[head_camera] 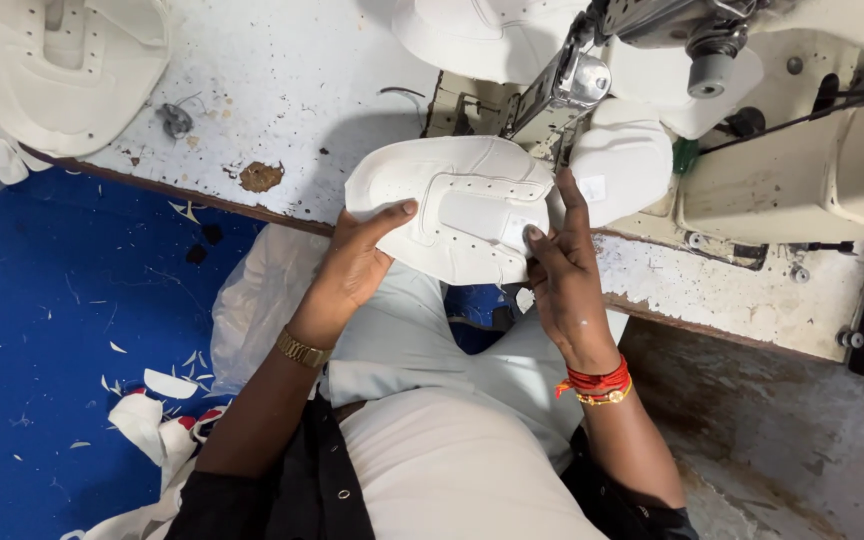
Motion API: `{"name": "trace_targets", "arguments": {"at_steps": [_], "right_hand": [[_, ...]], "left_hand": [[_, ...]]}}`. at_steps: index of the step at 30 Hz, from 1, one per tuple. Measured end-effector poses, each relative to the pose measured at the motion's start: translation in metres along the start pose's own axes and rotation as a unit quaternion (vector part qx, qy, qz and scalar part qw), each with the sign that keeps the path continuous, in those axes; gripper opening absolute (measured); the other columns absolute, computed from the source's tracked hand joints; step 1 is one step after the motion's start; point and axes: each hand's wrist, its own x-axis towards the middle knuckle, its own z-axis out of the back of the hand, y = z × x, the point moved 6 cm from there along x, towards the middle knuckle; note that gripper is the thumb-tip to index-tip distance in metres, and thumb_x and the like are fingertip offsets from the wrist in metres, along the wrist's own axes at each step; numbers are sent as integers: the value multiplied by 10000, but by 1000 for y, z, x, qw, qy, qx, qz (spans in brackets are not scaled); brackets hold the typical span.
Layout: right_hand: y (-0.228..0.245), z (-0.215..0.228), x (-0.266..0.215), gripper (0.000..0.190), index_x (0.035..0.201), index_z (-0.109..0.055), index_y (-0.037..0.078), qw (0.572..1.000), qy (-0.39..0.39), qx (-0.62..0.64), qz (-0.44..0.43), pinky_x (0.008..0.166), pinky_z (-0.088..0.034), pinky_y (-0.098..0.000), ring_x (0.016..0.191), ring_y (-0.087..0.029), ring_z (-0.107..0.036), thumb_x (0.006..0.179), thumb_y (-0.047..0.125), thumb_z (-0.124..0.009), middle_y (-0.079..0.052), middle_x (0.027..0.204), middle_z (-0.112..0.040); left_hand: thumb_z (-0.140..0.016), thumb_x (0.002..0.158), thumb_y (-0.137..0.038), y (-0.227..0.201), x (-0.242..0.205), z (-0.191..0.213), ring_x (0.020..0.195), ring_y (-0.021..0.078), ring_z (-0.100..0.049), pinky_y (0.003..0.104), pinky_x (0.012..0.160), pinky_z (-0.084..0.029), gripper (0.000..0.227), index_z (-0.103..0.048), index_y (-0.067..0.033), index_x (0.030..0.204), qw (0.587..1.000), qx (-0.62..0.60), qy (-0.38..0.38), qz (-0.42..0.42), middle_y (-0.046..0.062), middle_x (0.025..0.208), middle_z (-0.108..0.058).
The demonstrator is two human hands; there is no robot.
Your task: The person operates a sewing machine to stitch white shoe parts, repeatedly picking up components from a pile, aligning them under the needle, and sewing them. The person handles the shoe parts by hand, moving them between the machine and the work table.
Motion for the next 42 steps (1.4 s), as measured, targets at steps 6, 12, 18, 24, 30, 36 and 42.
{"name": "trace_targets", "arguments": {"at_steps": [6, 12, 18, 24, 30, 36, 42], "right_hand": [[-3, -4, 1, 745, 1658, -175, 174, 1000, 2, -4, -7, 617, -431, -217, 766, -51, -457, 1008, -52, -458, -157, 1490, -493], [-21, 6, 4, 783, 1703, -190, 132, 997, 33, -18, 74, 890, -438, -258, 1110, -141, -480, 1026, -113, -497, -231, 1595, -478], [5, -16, -8, 941, 1657, -121, 76, 993, 71, -50, 76, 1134, -458, -355, 1441, -262, -458, 892, -159, -617, -205, 1664, -321], [32, -3, -35, 967, 1649, -131, 33, 985, 46, -133, 101, 1023, -557, -361, 1327, -214, -559, 868, -159, -668, -206, 1707, -258], [78, 26, -39, 992, 1640, -190, 16, 955, -60, -230, 175, 796, -639, -325, 1004, -192, -649, 782, -204, -636, -212, 1738, -230], [94, 54, 18, 940, 1614, -188, -21, 966, -54, -167, 189, 858, -605, -309, 1190, -190, -565, 804, -193, -633, -222, 1695, -247], [106, 78, 52, 889, 1670, -265, -22, 979, 21, -88, 180, 1006, -591, -309, 1413, -225, -547, 878, -182, -635, -186, 1660, -425]], "left_hand": [[-757, 876, -32, 2, 0, 3, 1229, 236, -641, 397, 1037, -536, 553, -546, 32, 1384, 1000, -8, -8, -14, 137, 1278, -671], [-750, 885, -26, -2, -4, 5, 1243, 228, -638, 393, 1055, -526, 539, -551, 18, 1384, 999, -28, -18, -32, 124, 1282, -670], [-743, 900, -28, -9, -16, 10, 1264, 224, -621, 396, 1074, -511, 531, -542, 8, 1391, 998, -34, -23, -37, 120, 1285, -658], [-769, 881, -69, -22, -20, -36, 1279, 244, -613, 416, 1076, -525, 607, -497, 2, 1419, 999, -10, 19, -49, 135, 1311, -634], [-821, 834, -128, -15, 17, -84, 1248, 256, -624, 424, 1042, -561, 673, -499, 6, 1410, 993, 21, 93, -76, 146, 1272, -637], [-831, 836, -124, -11, 62, -110, 1201, 248, -651, 404, 1015, -598, 604, -540, 27, 1343, 991, -1, 104, -83, 148, 1234, -650], [-829, 836, -74, -6, 79, -124, 1143, 205, -650, 385, 1005, -565, 541, -567, -8, 1304, 992, -38, 45, -111, 115, 1180, -662]]}}
